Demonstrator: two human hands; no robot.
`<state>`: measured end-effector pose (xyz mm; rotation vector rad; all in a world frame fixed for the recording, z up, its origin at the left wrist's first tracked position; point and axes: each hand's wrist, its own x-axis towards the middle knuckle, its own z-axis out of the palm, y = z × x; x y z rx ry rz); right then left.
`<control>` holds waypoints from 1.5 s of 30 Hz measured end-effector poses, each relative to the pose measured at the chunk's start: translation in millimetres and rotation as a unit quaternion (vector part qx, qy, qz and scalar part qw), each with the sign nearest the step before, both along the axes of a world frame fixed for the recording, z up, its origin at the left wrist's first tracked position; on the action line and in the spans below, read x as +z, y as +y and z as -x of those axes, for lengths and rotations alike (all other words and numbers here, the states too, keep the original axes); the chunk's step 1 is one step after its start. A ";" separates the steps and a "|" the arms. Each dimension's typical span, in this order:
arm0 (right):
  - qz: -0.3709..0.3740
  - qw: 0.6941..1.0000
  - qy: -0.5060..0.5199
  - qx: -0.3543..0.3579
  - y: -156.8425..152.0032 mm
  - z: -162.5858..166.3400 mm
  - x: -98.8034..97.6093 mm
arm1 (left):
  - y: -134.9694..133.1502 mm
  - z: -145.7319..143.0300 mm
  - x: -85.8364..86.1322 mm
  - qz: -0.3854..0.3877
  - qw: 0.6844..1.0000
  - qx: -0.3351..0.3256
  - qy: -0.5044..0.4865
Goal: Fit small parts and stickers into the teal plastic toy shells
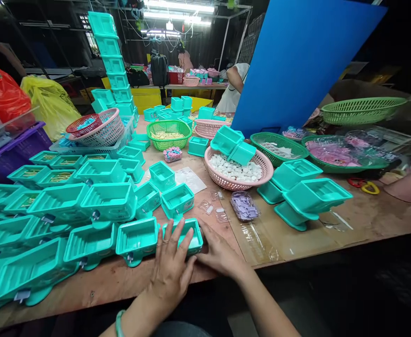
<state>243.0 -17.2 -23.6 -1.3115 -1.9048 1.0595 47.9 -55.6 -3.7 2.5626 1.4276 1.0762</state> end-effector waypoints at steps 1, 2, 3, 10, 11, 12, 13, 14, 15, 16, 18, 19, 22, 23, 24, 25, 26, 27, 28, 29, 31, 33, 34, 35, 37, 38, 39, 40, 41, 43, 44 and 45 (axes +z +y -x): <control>0.017 1.000 0.005 0.019 1.1 -7.2 4.4 | 4.3 5.4 5.0 -0.002 1.000 -0.007 0.008; 0.035 0.999 0.010 0.024 3.0 -15.9 8.1 | 10.4 11.7 9.9 0.002 1.000 -0.015 0.008; 0.048 0.999 0.013 0.012 5.8 -24.7 10.7 | 18.4 18.2 14.8 0.007 1.000 -0.023 0.003; -0.061 0.979 -0.009 -0.192 25.8 -39.5 -0.9 | 105.6 25.3 45.4 0.121 0.986 0.054 0.101; -0.082 0.978 -0.013 -0.193 25.1 -35.7 -2.7 | 116.9 21.2 48.8 0.156 0.976 0.072 0.132; -0.101 0.977 -0.020 -0.189 23.5 -32.0 -4.0 | 126.6 17.1 51.7 0.180 0.969 0.079 0.150; -0.118 0.975 -0.029 -0.185 21.2 -28.8 -4.7 | 134.9 13.8 54.1 0.198 0.964 0.079 0.162; -0.132 0.973 -0.040 -0.183 18.7 -26.4 -4.9 | 141.8 11.5 56.2 0.210 0.961 0.073 0.167; -0.142 0.972 -0.051 -0.180 16.2 -25.0 -4.9 | 147.4 10.5 58.3 0.218 0.959 0.067 0.168; -0.149 0.971 -0.059 -0.175 13.9 -24.4 -4.8 | 152.0 10.7 60.6 0.227 0.957 0.063 0.169; -0.157 0.971 -0.065 -0.168 10.3 -25.1 -4.7 | 158.6 14.0 65.8 0.241 0.955 0.060 0.164; -0.160 0.971 -0.064 -0.165 9.1 -26.1 -5.0 | 161.0 16.4 68.5 0.247 0.954 0.060 0.159; -0.171 0.969 -0.061 -0.168 8.1 -30.8 -7.8 | 164.4 22.0 72.8 0.253 0.955 0.053 0.147; -0.178 0.966 -0.066 -0.175 8.7 -32.7 -9.3 | 164.6 22.5 71.6 0.250 0.956 0.047 0.147; -0.185 0.963 -0.075 -0.183 9.9 -34.7 -11.1 | 164.3 22.3 69.0 0.246 0.957 0.040 0.150; -0.193 0.958 -0.089 -0.193 11.6 -36.6 -12.9 | 163.9 21.4 65.2 0.240 0.958 0.034 0.154; -0.202 0.952 -0.107 -0.203 14.0 -38.1 -14.7 | 163.4 20.0 60.6 0.234 0.959 0.029 0.159; -0.208 0.946 -0.128 -0.212 17.1 -39.2 -16.2 | 162.8 18.5 55.9 0.228 0.959 0.027 0.163; -0.213 0.941 -0.149 -0.217 20.6 -39.5 -17.4 | 162.2 17.0 51.8 0.224 0.960 0.028 0.167; -0.215 0.937 -0.168 -0.218 24.5 -39.3 -18.0 | 161.2 16.0 48.8 0.220 0.960 0.032 0.170; -0.215 0.933 -0.191 -0.215 32.1 -37.0 -17.9 | 156.9 16.2 47.7 0.211 0.961 0.043 0.173; -0.214 0.934 -0.194 -0.211 37.5 -33.6 -15.6 | 146.9 20.7 52.6 0.192 0.967 0.044 0.163; -0.214 0.936 -0.184 -0.209 38.7 -32.0 -13.8 | 139.0 24.5 56.0 0.177 0.972 0.032 0.149; -0.213 0.940 -0.167 -0.207 38.8 -30.5 -11.5 | 129.3 29.2 59.3 0.161 0.978 0.013 0.130; -0.208 0.951 -0.109 -0.200 36.1 -27.8 -5.8 | 105.9 39.5 62.5 0.135 0.985 -0.043 0.096; -0.200 0.957 -0.075 -0.196 33.6 -26.6 -2.7 | 93.4 44.2 61.8 0.132 0.985 -0.068 0.091; -0.186 0.963 -0.041 -0.189 30.5 -25.2 0.3 | 81.6 48.2 59.5 0.135 0.982 -0.085 0.097; -0.162 0.971 -0.008 -0.174 27.1 -23.6 3.1 | 70.9 51.0 55.9 0.144 0.979 -0.092 0.108; -0.129 0.980 0.024 -0.147 23.5 -21.6 5.3 | 62.0 52.5 51.6 0.155 0.976 -0.094 0.120; -0.049 0.994 0.080 -0.062 15.4 -16.8 7.7 | 49.4 51.6 43.1 0.179 0.971 -0.087 0.132; -0.008 0.995 0.100 -0.015 11.2 -14.4 7.7 | 45.5 49.6 40.0 0.189 0.970 -0.084 0.126; 0.027 0.993 0.115 0.024 7.0 -12.5 7.1 | 42.5 46.8 38.0 0.196 0.971 -0.083 0.112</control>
